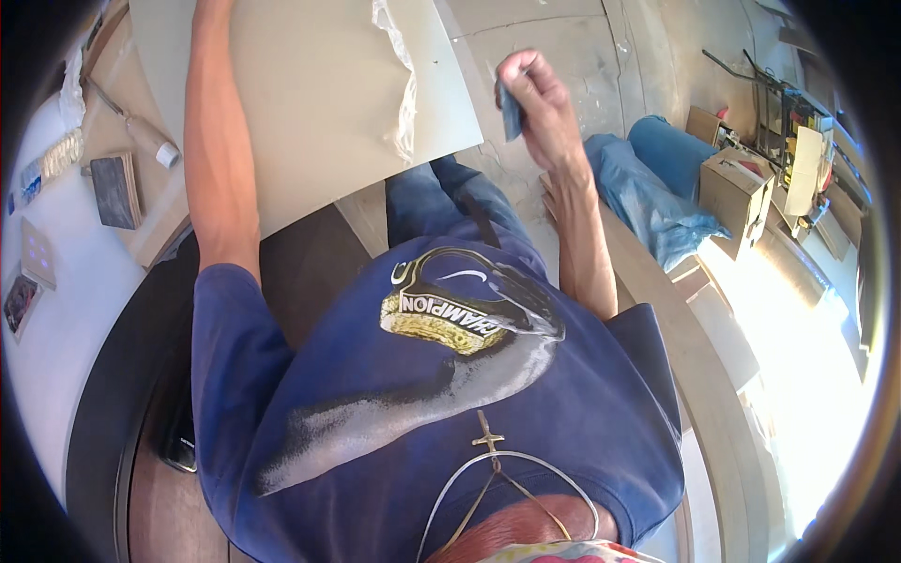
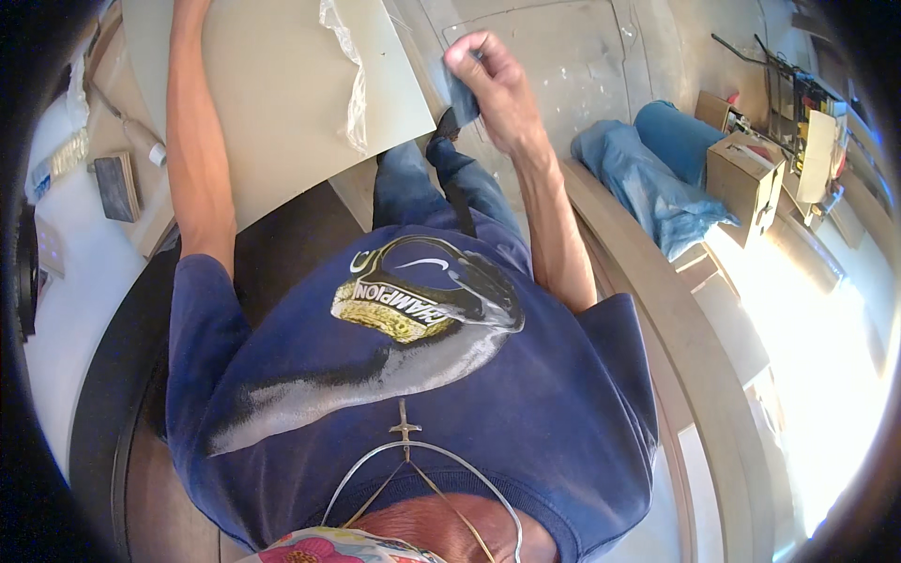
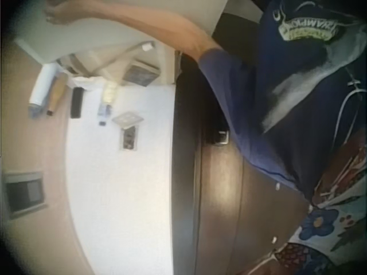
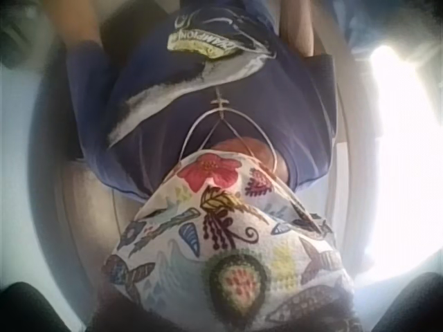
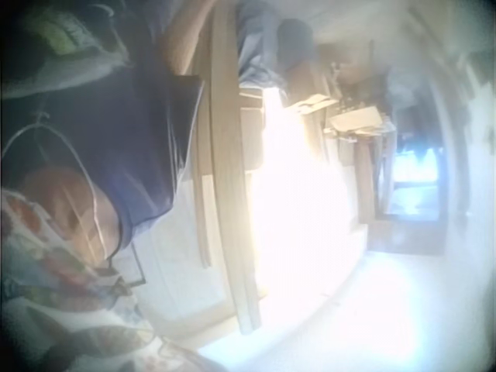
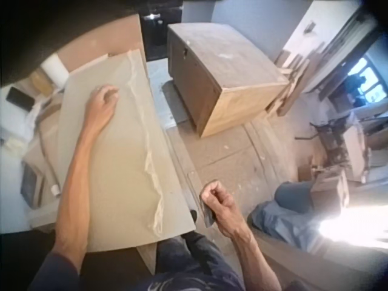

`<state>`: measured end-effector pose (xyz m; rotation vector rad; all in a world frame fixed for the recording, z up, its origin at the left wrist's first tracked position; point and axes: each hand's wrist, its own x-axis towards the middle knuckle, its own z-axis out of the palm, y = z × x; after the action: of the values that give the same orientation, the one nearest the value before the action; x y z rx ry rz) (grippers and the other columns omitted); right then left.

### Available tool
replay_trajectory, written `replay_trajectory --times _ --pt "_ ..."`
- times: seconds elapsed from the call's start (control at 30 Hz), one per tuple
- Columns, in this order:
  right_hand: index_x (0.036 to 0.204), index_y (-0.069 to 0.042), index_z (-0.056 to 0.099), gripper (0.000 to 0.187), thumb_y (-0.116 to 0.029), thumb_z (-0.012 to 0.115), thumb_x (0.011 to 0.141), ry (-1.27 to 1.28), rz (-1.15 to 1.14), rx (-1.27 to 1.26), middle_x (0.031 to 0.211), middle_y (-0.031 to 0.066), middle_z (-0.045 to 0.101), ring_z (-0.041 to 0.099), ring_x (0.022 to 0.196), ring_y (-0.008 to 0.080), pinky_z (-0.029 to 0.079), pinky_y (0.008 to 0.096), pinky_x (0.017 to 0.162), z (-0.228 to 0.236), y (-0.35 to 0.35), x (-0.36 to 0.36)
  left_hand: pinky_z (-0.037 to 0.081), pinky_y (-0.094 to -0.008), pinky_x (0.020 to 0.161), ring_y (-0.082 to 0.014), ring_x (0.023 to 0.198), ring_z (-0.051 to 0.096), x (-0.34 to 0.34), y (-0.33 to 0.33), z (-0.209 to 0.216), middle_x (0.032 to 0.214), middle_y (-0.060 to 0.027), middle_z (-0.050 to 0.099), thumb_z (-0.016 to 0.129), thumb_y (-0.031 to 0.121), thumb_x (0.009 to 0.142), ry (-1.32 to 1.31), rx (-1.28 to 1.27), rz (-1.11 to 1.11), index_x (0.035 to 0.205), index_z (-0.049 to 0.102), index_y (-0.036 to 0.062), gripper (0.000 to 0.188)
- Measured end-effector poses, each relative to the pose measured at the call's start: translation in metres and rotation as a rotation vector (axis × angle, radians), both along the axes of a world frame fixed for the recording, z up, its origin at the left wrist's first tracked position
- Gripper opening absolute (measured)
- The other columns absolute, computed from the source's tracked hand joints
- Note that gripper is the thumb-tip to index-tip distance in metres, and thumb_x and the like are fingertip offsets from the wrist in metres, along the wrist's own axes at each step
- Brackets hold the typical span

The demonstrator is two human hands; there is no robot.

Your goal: The person sands the surface of a panel using a sanding block, wipes it by hand, and then peels a white protective film from a translucent sheet before moving to a door handle.

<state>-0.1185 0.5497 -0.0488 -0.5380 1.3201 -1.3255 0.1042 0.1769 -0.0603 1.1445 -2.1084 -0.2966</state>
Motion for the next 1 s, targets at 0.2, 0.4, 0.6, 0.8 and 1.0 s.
replay_trajectory --times 0.2,0.4,0.6,0.8,1.0 --pt "0.115 -0.009 0.062 0.028 -0.033 0.069 0.102 0.154 0.021 0.064 0.087 -0.0047 0.057 0.050 0.080 0.0051 0.044 0.0237 0.071 0.007 0.012 0.032 0.046 -0.0450 0.108 -0.0386 0.123 0.061 -0.004 0.005 0.008 0.127 -0.0212 0.068 0.063 0.028 0.095 -0.041 0.068 0.045 0.117 0.072 0.0035 0.034" --pt "0.130 -0.002 0.058 0.049 -0.046 0.048 0.110 0.531 0.195 0.150 0.111 0.0168 0.067 0.063 0.103 0.0259 0.049 0.0388 0.094 0.021 0.010 0.037 0.045 -0.0447 0.108 -0.0375 0.125 0.061 -0.003 0.007 0.012 0.129 -0.0201 0.068 0.062 0.027 0.096 -0.069 0.018 0.054 0.117 0.072 0.0046 0.033" --pt "0.138 -0.001 0.055 0.056 -0.048 0.039 0.112 0.498 0.284 0.181 0.124 0.0247 0.066 0.063 0.118 0.0336 0.047 0.0424 0.102 0.039 -0.024 0.038 0.046 -0.0453 0.108 -0.0372 0.124 0.061 -0.007 0.005 0.010 0.127 -0.0197 0.068 0.064 0.026 0.095 -0.046 0.037 0.098 0.116 0.073 0.0052 0.030" --pt "0.138 0.000 0.054 0.059 -0.050 0.033 0.113 0.464 0.284 0.148 0.125 0.0264 0.065 0.062 0.118 0.0339 0.046 0.0415 0.104 0.023 0.001 0.036 0.046 -0.0458 0.107 -0.0377 0.122 0.061 -0.006 0.005 0.010 0.126 -0.0192 0.069 0.063 0.024 0.096 -0.023 0.038 0.022 0.113 0.073 0.0050 0.027" --pt "0.140 0.002 0.053 0.063 -0.050 0.031 0.113 0.550 0.298 0.095 0.129 0.0250 0.064 0.060 0.124 0.0335 0.042 0.0421 0.109 0.034 -0.016 0.030 0.046 -0.0465 0.106 -0.0389 0.122 0.061 -0.012 0.008 0.016 0.125 -0.0201 0.069 0.064 0.024 0.095 -0.051 -0.025 0.059 0.111 0.072 0.0044 0.026"
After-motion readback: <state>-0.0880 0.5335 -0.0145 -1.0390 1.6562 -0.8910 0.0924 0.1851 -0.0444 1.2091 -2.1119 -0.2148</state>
